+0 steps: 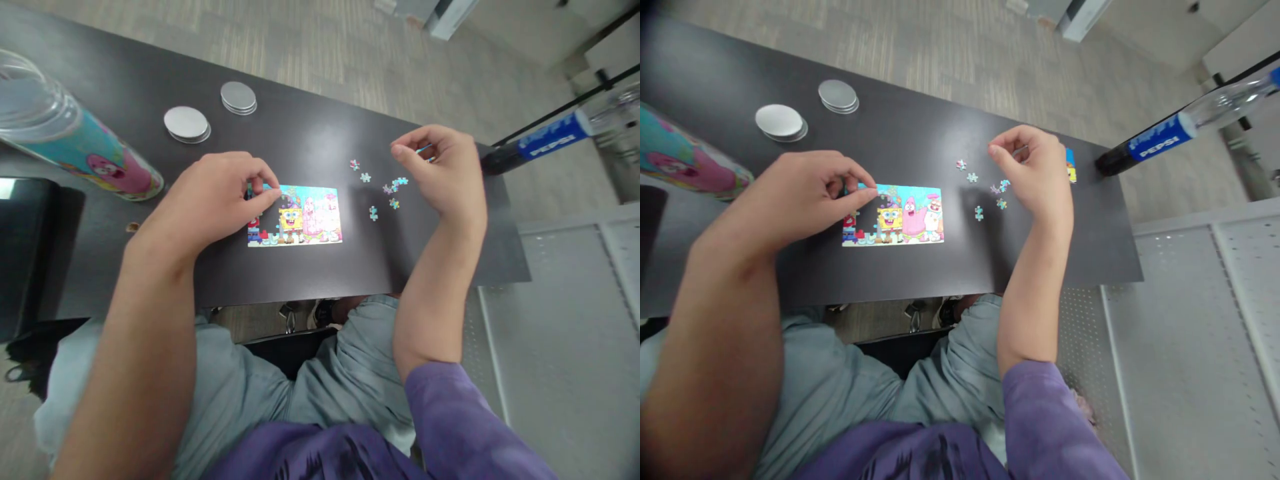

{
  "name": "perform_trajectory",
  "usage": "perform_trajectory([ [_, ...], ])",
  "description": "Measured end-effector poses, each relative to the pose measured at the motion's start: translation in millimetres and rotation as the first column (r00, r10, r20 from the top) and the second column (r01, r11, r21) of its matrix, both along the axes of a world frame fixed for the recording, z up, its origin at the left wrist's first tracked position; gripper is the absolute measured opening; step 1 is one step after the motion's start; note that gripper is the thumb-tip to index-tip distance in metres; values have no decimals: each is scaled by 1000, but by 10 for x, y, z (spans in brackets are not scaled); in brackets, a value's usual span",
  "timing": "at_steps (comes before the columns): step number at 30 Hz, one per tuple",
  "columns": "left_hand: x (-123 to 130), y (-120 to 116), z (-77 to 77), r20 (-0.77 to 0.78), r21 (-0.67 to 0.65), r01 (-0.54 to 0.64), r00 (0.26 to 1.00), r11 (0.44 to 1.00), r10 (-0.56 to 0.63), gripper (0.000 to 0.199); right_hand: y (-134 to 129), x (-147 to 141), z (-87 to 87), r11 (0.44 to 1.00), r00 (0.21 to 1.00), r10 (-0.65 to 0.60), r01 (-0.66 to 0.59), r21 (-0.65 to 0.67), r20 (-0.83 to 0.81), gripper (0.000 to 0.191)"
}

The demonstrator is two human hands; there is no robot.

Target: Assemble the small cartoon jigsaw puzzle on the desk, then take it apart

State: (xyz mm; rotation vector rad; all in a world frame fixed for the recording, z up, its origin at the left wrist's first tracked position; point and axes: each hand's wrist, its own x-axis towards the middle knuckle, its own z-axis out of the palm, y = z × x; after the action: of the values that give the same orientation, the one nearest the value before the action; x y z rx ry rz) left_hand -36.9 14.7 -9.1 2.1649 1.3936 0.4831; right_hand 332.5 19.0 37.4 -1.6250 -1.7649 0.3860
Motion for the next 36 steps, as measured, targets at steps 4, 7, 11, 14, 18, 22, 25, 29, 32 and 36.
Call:
perform_trajectory([
  [4, 2, -2, 16, -9, -8, -5, 1000, 1000, 5, 32, 37, 255, -95, 987, 995, 5, 10, -159, 98, 9],
  [7, 2, -17, 27, -46, -11, -4, 999, 1000, 4, 36, 36, 511, -167, 959, 995, 58, -33, -280, 84, 9],
  [11, -14, -22, 2, -36, -26, -6, 999, 1000, 5, 40, 25, 735, -239, 924, 995, 56, -19, -382, 85, 22],
  [14, -22, -7, -32, -3, -25, -3, 1000, 1000, 3, 41, 38, 706, -270, 906, 991, 82, -28, -421, 110, 22],
  [18, -5, -3, -19, -19, -14, -2, 1000, 1000, 2, 39, 57, 584, -278, 903, 986, 123, -65, -425, 111, 18],
  [22, 24, -27, 39, -33, -25, -7, 999, 1000, 6, 31, 72, 574, -278, 895, 985, 158, -113, -432, 71, 26],
  [25, 26, -35, 44, 5, -14, -15, 1000, 1000, 15, 29, 68, 534, -252, 878, 980, 201, -185, -441, -10, 29],
  [29, 10, -23, 14, 19, 4, -30, 999, 1000, 30, 31, -20, 113, -164, 908, 967, 217, -249, -338, -130, 19],
  [32, 1, -11, 3, 10, 10, -22, 1000, 1000, 22, 35, -116, -421, -132, 893, 919, 292, -361, -269, -266, 7],
  [36, -11, -8, 4, 9, 21, -16, 1000, 1000, 16, 35, -151, -961, -181, 801, 855, 385, -497, -334, -347, 9],
])
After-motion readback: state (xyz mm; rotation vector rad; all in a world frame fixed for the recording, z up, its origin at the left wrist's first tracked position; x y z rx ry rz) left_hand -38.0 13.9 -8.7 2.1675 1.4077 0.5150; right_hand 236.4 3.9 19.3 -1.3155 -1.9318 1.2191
